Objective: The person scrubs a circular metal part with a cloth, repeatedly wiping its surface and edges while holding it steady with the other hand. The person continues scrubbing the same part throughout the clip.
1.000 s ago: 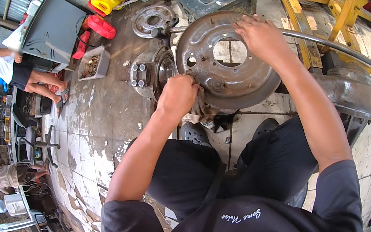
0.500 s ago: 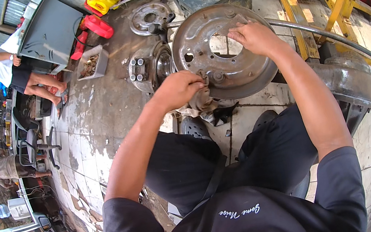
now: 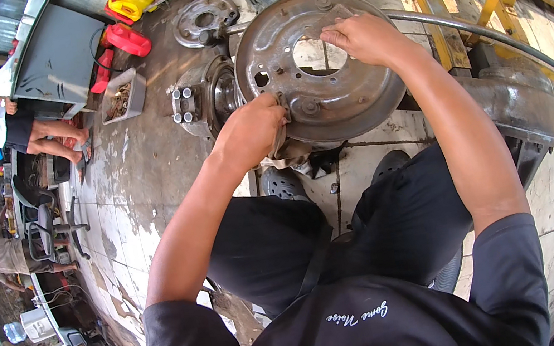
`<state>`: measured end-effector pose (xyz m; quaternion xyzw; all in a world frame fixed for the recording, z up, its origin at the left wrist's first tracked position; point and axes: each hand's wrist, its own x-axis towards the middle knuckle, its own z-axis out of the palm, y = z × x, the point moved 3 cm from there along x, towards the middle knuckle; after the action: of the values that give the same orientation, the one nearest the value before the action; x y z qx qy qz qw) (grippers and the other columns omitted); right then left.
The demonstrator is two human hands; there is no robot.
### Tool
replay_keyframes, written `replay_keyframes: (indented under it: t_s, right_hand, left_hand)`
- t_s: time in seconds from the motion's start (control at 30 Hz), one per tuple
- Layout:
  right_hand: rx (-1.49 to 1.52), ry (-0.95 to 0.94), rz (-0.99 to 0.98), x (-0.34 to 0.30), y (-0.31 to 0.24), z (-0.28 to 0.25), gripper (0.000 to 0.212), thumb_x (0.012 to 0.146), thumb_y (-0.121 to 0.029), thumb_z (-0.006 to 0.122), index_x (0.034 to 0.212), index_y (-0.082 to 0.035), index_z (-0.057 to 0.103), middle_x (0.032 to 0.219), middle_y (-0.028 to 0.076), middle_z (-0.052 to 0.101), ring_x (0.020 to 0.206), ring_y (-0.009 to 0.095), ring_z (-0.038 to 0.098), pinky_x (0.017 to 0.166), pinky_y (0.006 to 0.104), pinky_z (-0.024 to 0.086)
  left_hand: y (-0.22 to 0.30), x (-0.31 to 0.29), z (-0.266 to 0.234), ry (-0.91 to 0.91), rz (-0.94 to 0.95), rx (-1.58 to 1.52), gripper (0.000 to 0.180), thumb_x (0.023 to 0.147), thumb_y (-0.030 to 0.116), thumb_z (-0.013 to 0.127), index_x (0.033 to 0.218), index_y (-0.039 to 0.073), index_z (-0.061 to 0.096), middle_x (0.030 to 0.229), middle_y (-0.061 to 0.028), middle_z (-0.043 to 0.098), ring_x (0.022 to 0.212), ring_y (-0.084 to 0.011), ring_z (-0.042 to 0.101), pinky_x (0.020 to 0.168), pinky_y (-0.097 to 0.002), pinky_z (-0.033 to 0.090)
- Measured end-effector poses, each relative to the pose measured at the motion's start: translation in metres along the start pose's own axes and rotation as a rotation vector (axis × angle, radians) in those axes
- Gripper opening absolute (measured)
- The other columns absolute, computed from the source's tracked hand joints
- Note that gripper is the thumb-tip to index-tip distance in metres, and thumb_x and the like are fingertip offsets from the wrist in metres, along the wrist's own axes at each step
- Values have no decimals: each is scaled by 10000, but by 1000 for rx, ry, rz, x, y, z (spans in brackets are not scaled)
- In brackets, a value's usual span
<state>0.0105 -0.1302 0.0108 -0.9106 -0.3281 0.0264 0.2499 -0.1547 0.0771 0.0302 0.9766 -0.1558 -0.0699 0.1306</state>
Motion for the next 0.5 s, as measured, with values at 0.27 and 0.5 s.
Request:
replay_keyframes:
  t_s: [0.27,0.5]
  right_hand:
    - [64,-152,50,1,-10,-11,605,1014,-562,460,1238,-48,685,1203,251,664,1119,444,607,961,480,480]
    - [21,-158,66,3,-11,-15,565,1013,-549,467,1203,-72,705,1048,237,703,1019,437,635,896,491,493]
  left_hand:
    - [32,-5,16,45,124,-115,170,883,68,599,1013,44,707,1015,-129,618,976,-338,638,860,-427,527]
    - [69,-4,49,202,147,21,231,878,105,632,1098,39,656,1071,-117,606,1020,-332,612,895,-422,509]
